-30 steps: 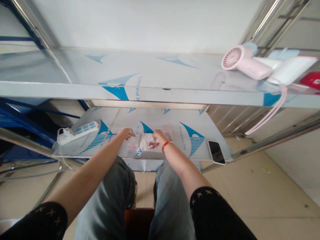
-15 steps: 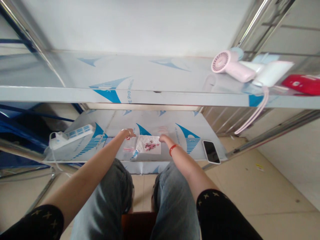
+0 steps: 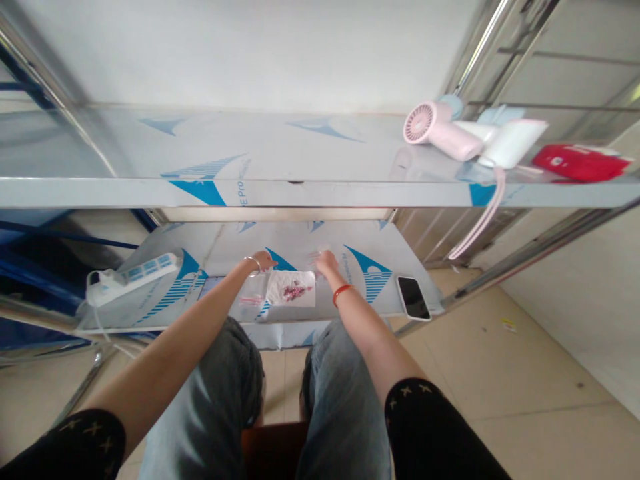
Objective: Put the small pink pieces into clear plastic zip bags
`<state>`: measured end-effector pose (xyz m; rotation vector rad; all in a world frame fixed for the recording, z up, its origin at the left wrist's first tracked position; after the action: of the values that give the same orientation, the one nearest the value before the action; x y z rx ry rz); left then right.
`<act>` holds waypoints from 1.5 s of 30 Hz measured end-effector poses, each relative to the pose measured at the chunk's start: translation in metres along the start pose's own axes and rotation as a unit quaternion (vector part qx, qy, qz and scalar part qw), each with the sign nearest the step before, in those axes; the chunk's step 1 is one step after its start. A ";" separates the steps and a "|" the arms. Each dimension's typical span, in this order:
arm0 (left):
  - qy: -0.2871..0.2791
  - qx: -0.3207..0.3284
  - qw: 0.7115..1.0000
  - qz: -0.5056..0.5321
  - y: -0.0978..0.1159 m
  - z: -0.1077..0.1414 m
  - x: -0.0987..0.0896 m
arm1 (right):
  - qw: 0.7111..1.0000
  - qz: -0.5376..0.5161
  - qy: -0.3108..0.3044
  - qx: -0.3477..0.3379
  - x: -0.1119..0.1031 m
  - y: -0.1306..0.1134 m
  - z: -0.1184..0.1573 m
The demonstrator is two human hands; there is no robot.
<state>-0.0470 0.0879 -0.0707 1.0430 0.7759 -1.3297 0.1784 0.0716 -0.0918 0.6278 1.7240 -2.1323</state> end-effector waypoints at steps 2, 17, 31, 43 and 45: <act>0.007 0.003 1.000 -0.013 0.005 0.001 -0.003 | 0.999 -0.017 0.014 0.028 0.002 -0.005 0.001; -0.066 0.002 0.946 0.319 0.007 0.020 -0.014 | 0.976 -0.140 -0.149 -0.069 0.045 -0.049 0.015; 0.008 -0.009 0.980 0.197 -0.012 0.005 -0.005 | 0.982 -0.062 -0.166 -0.059 0.058 -0.050 0.014; 0.110 0.044 0.964 0.236 0.004 -0.001 -0.006 | 0.988 -0.059 -0.078 -0.123 0.058 -0.046 0.007; 0.106 0.063 0.965 0.230 0.003 -0.008 -0.001 | 0.985 -0.075 -0.091 -0.127 0.060 -0.049 0.010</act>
<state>-0.0432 0.0953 -0.0718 1.3864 0.5607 -0.8853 0.1014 0.0737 -0.0812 0.2322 1.9469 -1.9478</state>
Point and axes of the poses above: each hand's wrist, its own z-axis away from the middle knuckle, its own x-axis out of the palm, y = z × x, the point moved 1 cm from there along -z, towards the middle knuckle, and after that the axes turned 13 degrees about -z, right-handed, at the moved point
